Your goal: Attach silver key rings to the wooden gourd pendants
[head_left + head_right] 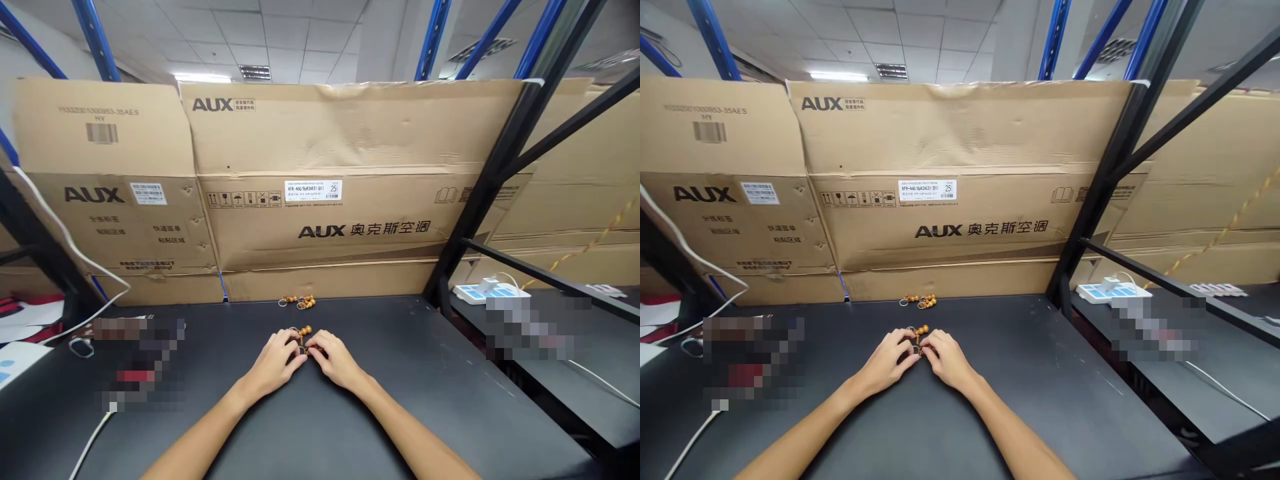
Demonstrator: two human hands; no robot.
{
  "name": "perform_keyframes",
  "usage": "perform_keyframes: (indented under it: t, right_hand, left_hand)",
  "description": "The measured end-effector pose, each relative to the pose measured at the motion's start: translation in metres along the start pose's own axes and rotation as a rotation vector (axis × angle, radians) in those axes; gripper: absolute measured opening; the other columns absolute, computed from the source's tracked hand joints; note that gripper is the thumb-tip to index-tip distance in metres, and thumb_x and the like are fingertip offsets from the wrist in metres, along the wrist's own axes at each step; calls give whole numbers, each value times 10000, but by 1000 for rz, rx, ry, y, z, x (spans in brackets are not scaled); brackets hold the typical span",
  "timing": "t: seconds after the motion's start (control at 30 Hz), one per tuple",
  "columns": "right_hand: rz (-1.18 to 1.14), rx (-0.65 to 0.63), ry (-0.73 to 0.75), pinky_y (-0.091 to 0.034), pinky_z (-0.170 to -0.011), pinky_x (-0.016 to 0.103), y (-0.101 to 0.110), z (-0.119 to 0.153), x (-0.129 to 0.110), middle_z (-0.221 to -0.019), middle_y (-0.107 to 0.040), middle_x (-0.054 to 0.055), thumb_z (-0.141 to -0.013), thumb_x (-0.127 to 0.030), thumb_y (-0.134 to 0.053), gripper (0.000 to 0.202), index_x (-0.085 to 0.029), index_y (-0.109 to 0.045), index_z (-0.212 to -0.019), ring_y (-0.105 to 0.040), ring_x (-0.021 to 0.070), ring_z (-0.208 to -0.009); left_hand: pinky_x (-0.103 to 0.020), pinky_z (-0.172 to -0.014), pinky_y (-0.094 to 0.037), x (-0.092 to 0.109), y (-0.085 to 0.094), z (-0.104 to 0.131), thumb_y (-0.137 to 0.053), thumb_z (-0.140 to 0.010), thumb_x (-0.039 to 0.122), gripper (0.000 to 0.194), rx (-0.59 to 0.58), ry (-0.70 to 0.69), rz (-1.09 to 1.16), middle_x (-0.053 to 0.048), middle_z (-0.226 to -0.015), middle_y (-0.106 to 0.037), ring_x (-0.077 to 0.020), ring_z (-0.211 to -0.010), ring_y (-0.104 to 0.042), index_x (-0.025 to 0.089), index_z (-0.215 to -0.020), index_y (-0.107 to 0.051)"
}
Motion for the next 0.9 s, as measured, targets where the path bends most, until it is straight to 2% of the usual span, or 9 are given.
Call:
perform_keyframes:
  t: [0.13,0.23,0.33,0.47,0.6,0.8,0.9]
  right_hand:
    - [-60,-21,48,-457,-786,288,1,0,-5,-895,-638,33,-920,-188,-478,146,-217,-621,-922,-580,166,-846]
    - [33,16,-23,-457,-778,305,1,-1,-3,-892,-640,38,-897,-170,-505,130,-217,-626,-899,-583,180,-845]
    - [98,40,-85,-460,-763,315,2,-1,-1,-902,-640,45,-889,-163,-502,135,-216,-626,-898,-585,187,-833]
    - [20,-2,-11,-458,-783,308,4,0,-6,-900,-644,39,-905,-180,-485,142,-215,-622,-910,-585,179,-839]
    - [-30,-35,45,-451,-789,297,2,0,-9,-895,-646,32,-914,-183,-482,146,-217,-624,-905,-581,171,-840]
    - [141,77,-113,-443,-760,306,4,-1,10,-885,-626,40,-902,-168,-478,147,-204,-619,-887,-568,176,-805]
    - [174,77,-140,-435,-755,311,8,-2,16,-874,-626,38,-899,-167,-478,149,-205,-620,-881,-569,183,-811]
  left_hand:
    - [-381,-842,-450,-2,-3,0,-461,-932,240,163,13,-19,2,-68,-1085,-582,-217,-992,-532,201,-833,-585]
    - [-370,-856,-446,-1,-2,-1,-418,-944,189,177,-10,-51,14,-72,-1107,-575,-208,-1003,-527,198,-875,-581]
    - [-371,-851,-445,0,-1,-1,-433,-941,207,173,-23,-60,13,-65,-1114,-571,-210,-1000,-526,204,-853,-582]
    - [-393,-845,-444,-1,-1,0,-539,-895,297,158,1,-19,0,-62,-1137,-563,-240,-1044,-513,200,-775,-574]
    - [-388,-848,-441,-2,-3,0,-477,-926,235,157,-1,-7,-18,-62,-1131,-565,-229,-1037,-511,197,-807,-572]
    - [-368,-863,-441,0,-1,-1,-447,-940,227,177,-43,-72,8,-59,-1151,-549,-211,-1021,-509,207,-856,-602]
    - [-380,-865,-434,-2,1,-1,-458,-930,238,176,-12,-45,-21,-58,-1139,-558,-217,-1021,-516,208,-828,-599]
Point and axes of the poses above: each hand's wrist, its own z-axis away from the middle knuckle, its own y-axis out of the back of the hand, x = y × z, the point moved 1 cm from there along -z, towards the middle knuckle
